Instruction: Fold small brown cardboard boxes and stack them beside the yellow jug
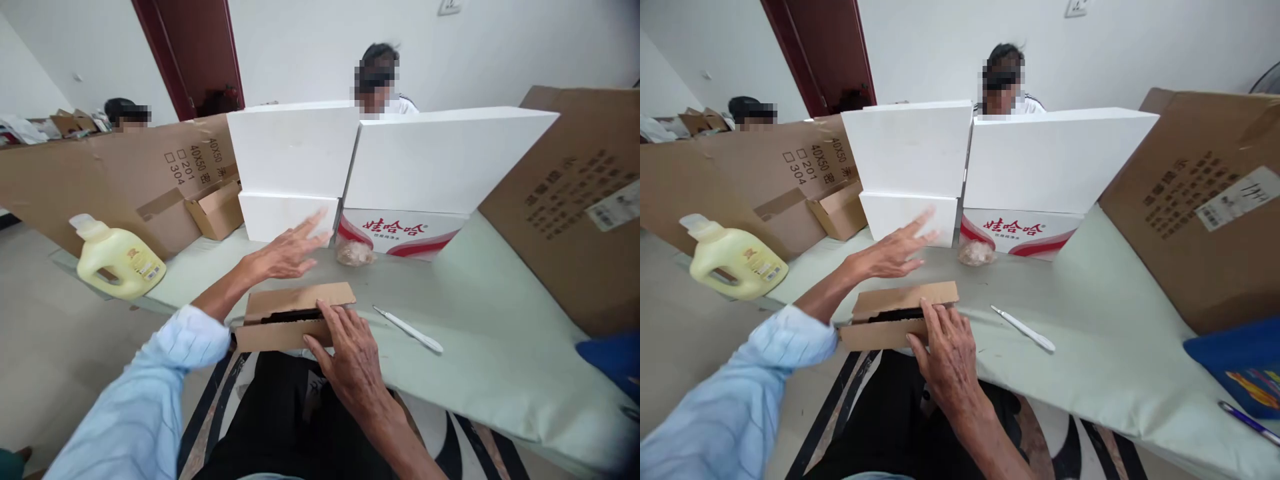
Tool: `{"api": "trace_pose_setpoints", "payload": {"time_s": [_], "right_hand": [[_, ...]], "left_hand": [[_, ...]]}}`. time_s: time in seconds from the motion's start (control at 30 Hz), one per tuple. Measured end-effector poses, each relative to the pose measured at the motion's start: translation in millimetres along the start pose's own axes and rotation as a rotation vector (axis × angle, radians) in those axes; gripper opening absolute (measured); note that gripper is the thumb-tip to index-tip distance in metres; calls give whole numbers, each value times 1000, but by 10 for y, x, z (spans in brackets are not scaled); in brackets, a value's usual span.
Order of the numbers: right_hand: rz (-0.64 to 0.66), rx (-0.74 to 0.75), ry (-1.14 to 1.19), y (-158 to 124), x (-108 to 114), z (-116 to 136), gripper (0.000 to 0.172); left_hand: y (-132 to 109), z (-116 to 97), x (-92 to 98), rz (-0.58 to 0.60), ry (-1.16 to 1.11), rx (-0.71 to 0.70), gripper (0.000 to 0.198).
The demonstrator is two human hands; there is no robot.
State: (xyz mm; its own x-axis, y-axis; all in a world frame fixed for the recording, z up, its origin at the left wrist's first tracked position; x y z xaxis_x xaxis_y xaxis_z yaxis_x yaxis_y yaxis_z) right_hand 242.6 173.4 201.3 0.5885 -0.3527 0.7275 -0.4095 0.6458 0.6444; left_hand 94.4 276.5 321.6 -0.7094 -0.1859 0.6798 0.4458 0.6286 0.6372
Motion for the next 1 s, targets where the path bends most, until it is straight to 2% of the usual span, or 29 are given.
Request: {"api": "trace_pose_setpoints", "payload": {"time_s": [0.03, 0.07, 0.1, 0.17, 0.2, 0.27, 0.47, 0.57, 0.7, 0.77, 0.83, 0.9, 1.0], "right_hand": [[10, -5, 5, -7, -3, -10, 46], [15, -9, 11, -14, -4, -25, 46], [14, -11, 17, -20, -3, -42, 46], [1, -5, 20, -28, -1, -71, 47], [-13, 3, 20, -29, 3, -79, 47], [-26, 13, 21, -20, -4, -89, 48], [-17, 38, 25, 33, -24, -70, 52], [-24, 44, 19, 58, -18, -72, 52], [-33, 54, 13, 84, -16, -88, 47], [-44, 65, 17, 98, -6, -95, 49], [-56, 75, 14, 116, 4, -104, 52], [-62, 80, 7, 141, 2, -121, 54], [-54, 72, 2, 175, -32, -167, 58]], "left_hand": [[74, 56, -190, 121, 2, 10, 42], [101, 117, -259, 155, -3, 27, 39], [87, 180, -229, 127, -11, 56, 36], [-65, 281, 7, -16, -2, 137, 32], [-195, 306, 134, -72, 25, 184, 30], [-509, 295, 307, -99, 108, 275, 28], [-1404, 96, 492, -157, 220, 417, 22], [-1716, 209, 576, -193, 233, 521, 21], [-2106, 535, 750, -314, 171, 696, 19], [-2292, 678, 730, -275, 135, 773, 17], [-2492, 764, 695, -197, 195, 849, 18], [-2712, 796, 697, -145, 309, 923, 17], [-2998, 764, 729, -131, 422, 981, 13]]}}
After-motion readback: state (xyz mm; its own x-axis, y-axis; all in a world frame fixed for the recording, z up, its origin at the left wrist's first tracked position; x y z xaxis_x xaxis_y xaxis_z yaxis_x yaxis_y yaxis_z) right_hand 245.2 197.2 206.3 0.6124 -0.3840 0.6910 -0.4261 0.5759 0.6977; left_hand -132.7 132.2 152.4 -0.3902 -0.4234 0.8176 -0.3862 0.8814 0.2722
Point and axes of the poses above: each hand's wrist, its own y-axis towards the middle knuckle, its own x-axis out of the back of the hand, z = x × y, the point moved 9 cm from there along y, towards the middle knuckle, and after that the axes turned 3 degrees about y, right-handed, at the moved point
